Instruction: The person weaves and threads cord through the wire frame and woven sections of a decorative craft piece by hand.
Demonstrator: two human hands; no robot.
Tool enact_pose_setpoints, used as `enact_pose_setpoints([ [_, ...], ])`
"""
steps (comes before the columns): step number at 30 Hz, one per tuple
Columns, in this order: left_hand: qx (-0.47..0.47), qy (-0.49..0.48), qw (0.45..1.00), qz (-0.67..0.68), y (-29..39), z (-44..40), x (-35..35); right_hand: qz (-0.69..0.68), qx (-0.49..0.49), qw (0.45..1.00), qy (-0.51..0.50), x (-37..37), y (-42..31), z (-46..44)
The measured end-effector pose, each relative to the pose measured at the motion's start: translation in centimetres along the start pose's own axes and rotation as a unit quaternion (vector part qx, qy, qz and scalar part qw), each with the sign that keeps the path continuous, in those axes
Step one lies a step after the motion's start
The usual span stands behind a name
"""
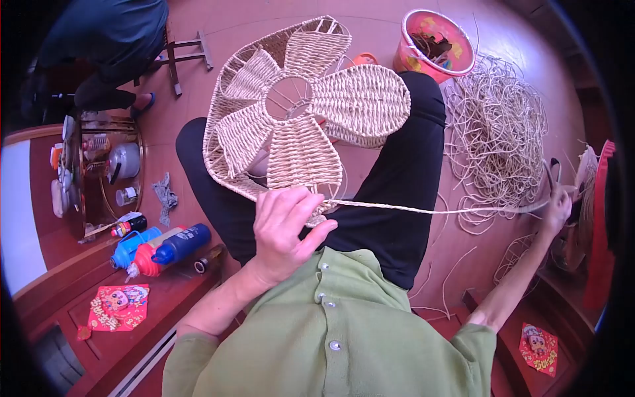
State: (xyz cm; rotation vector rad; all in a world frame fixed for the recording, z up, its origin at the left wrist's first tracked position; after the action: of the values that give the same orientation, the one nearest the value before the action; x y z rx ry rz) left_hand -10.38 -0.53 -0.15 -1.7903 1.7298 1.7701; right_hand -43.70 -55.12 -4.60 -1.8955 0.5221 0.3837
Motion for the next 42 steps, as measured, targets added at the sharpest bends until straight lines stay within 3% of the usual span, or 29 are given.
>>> enact_pose_setpoints([
  [1,-0.001,0.002,1.0,0.0,0.1,0.1,0.5,0.371,-0.238,0.895,-0.061,2.0,-2.7,1.7],
  [2,-0.009,0.015,1.0,-0.012,0.0,0.1,0.8,0.254,-0.328,0.908,-0.059,5.0,-10.3,7.4],
  [3,-0.017,0.024,0.999,-0.024,0.0,-0.1,1.0,-0.001,-0.181,0.956,-0.229,8.1,-13.8,12.3],
  [5,-0.017,0.031,0.999,-0.024,0.3,-0.5,1.2,-0.179,0.042,0.829,-0.528,12.5,-20.9,24.7],
  [6,-0.029,0.031,0.999,-0.014,0.1,-0.5,1.3,-0.12,-0.073,0.788,-0.599,13.4,-24.0,28.4],
  [8,-0.049,0.037,0.998,0.001,0.0,-0.6,1.5,-0.131,-0.124,0.723,-0.667,14.5,-25.9,32.6],
  [9,-0.053,0.034,0.998,0.0,0.0,-0.5,1.6,-0.121,-0.247,0.716,-0.642,15.0,-25.2,33.5],
  [13,-0.095,0.028,0.994,0.044,-0.7,-0.3,2.0,-0.145,-0.291,0.744,-0.583,14.1,-26.2,31.5],
  [17,-0.107,0.028,0.992,0.066,-0.4,-0.3,1.7,-0.213,-0.44,0.691,-0.533,12.4,-31.1,31.9],
  [20,-0.092,0.057,0.989,0.1,-0.4,-0.5,0.8,-0.215,-0.473,0.686,-0.509,13.3,-31.6,31.3],
  [29,-0.154,0.016,0.984,0.087,-1.3,-1.0,2.0,-0.182,-0.494,0.694,-0.491,15.3,-31.5,31.1],
  [32,-0.11,0.072,0.987,0.088,-0.7,-0.3,1.1,-0.265,-0.527,0.641,-0.491,16.3,-33.8,32.7],
  [35,-0.051,0.103,0.99,0.077,-0.1,0.2,0.7,-0.258,-0.545,0.634,-0.485,19.3,-34.7,33.7],
  [41,0.003,0.111,0.994,0.011,0.4,0.1,1.4,-0.234,-0.546,0.665,-0.453,18.9,-33.0,33.9],
  [42,-0.016,0.091,0.996,0.009,0.3,0.1,1.6,-0.246,-0.488,0.724,-0.422,17.1,-33.5,32.4],
])
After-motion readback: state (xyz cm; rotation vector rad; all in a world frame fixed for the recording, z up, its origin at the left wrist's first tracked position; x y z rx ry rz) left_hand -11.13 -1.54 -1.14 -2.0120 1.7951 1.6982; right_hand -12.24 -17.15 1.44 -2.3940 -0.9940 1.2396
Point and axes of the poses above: each hand's wrist, its own z-axis away from the middle knuckle, its own x-axis out of the palm, y = z × x, the point moved 6 cm from there along -z, towards the middle knuckle, and after that the axes turned 4 degrees about z, right-handed, at the moved point
